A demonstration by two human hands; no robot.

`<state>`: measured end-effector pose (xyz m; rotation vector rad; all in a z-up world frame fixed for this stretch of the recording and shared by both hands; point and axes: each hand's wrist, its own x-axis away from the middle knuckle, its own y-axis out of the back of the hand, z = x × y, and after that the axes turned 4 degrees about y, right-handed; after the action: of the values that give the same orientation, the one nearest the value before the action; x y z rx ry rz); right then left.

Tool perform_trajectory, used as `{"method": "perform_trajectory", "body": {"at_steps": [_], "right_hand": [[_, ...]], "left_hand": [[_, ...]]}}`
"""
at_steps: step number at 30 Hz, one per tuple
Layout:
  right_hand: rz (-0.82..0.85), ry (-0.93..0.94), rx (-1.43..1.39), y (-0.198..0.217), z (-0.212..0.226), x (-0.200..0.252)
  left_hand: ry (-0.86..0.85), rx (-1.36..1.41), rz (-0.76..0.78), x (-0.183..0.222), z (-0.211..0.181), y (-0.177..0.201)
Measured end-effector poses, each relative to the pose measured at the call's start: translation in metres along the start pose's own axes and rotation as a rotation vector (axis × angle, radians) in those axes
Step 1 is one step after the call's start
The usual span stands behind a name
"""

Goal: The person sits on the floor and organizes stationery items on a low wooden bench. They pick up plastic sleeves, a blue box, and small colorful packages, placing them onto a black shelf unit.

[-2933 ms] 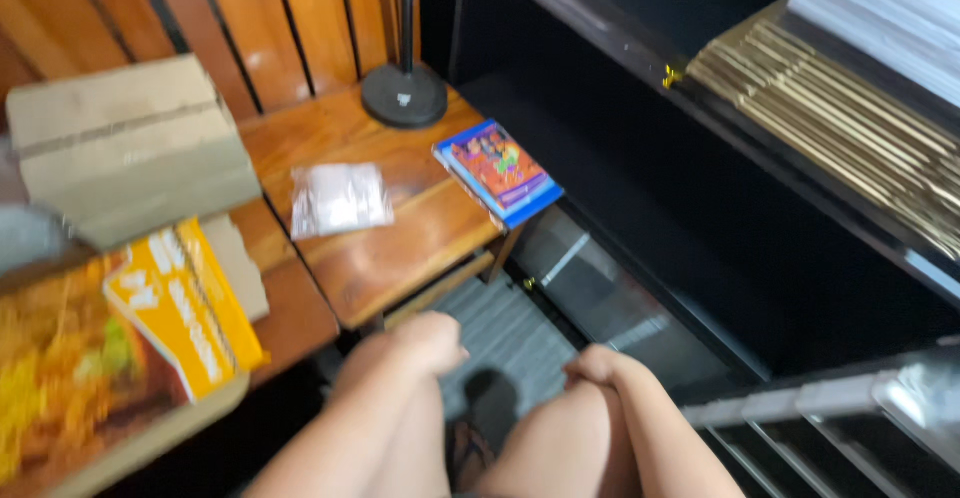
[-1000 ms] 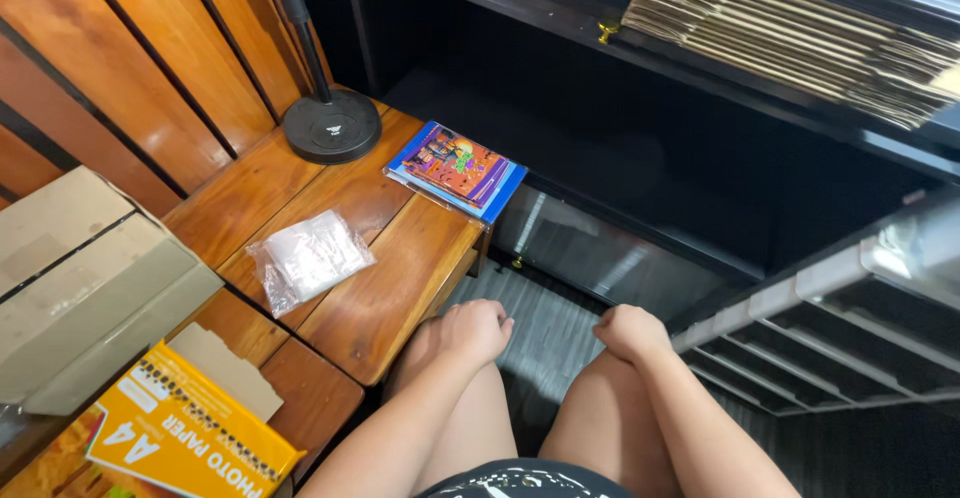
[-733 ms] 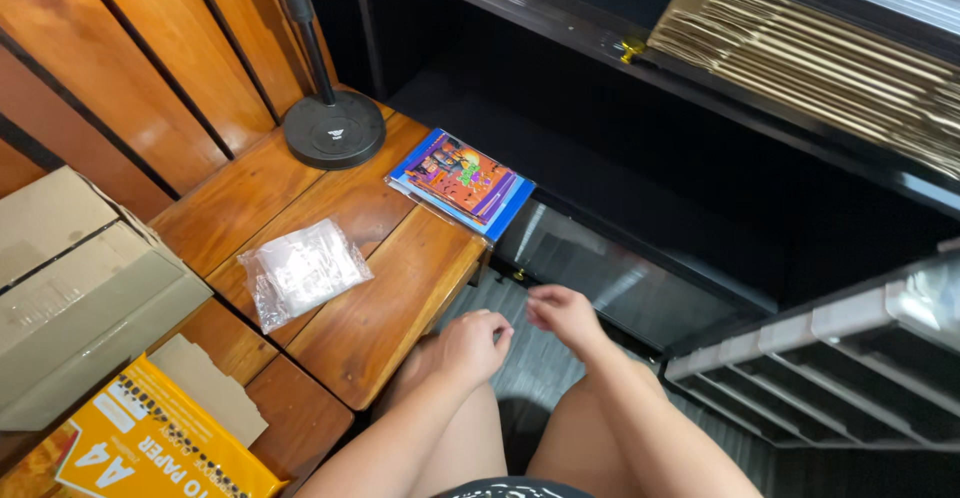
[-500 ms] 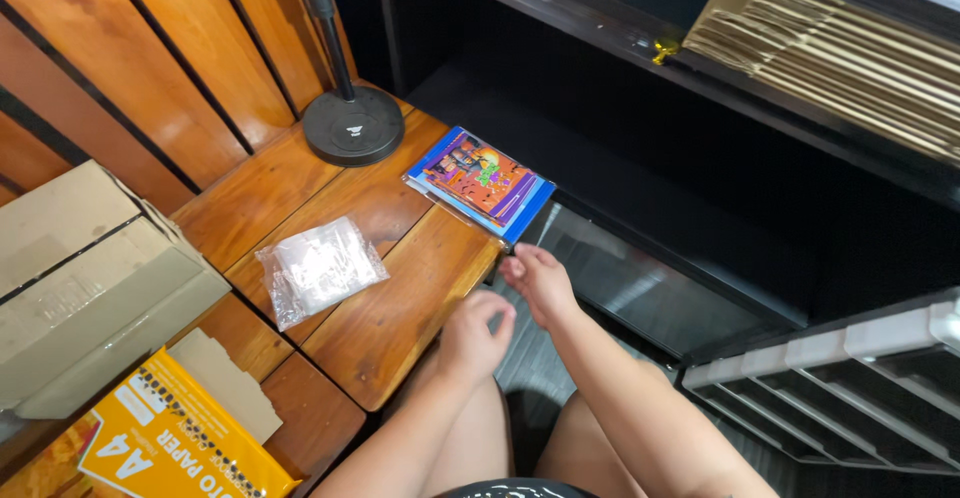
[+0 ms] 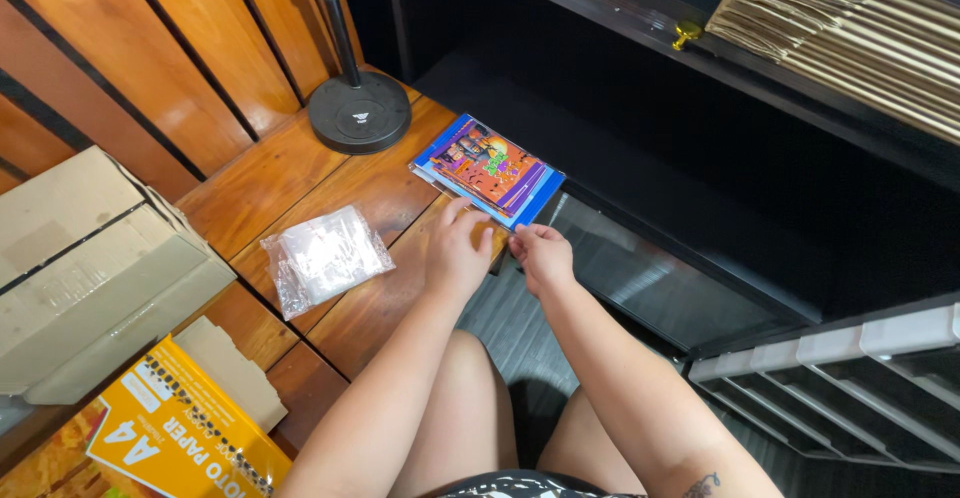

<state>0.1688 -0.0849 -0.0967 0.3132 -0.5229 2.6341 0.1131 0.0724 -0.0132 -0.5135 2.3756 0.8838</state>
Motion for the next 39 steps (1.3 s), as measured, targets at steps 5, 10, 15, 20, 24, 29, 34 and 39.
{"method": "perform_trajectory", "body": {"at_steps": [5,10,15,20,24,29,34,39], "right_hand": [[0.056,0.019,0.049,0.006,-0.01,0.003],[0.104,-0.06,0.076,0.01,0.01,0.059],[0.141,-0.086,0.083,0.022,-0.003,0.075],[0.151,-0.101,0.063,0.025,0.003,0.103],[0.151,-0.104,0.086,0.035,0.004,0.109],[0.145,-0.107,0.111,0.05,0.009,0.123],[0.176,-0.097,0.13,0.064,0.015,0.129],[0.164,-0.098,0.139,0.077,0.025,0.135]], "left_hand": [[-0.06,-0.033,0.093,0.003,0.002,-0.027],[-0.138,-0.123,0.061,0.016,0.003,-0.025],[-0.142,-0.165,0.042,0.029,0.007,-0.014],[-0.157,-0.178,-0.011,0.031,0.01,-0.005],[-0.162,-0.177,-0.053,0.025,0.028,-0.01],[-0.167,-0.224,-0.024,0.012,0.044,-0.008],[-0.139,-0.356,-0.075,-0.003,0.053,0.0],[-0.041,-0.405,-0.067,-0.01,0.097,-0.022]]}}
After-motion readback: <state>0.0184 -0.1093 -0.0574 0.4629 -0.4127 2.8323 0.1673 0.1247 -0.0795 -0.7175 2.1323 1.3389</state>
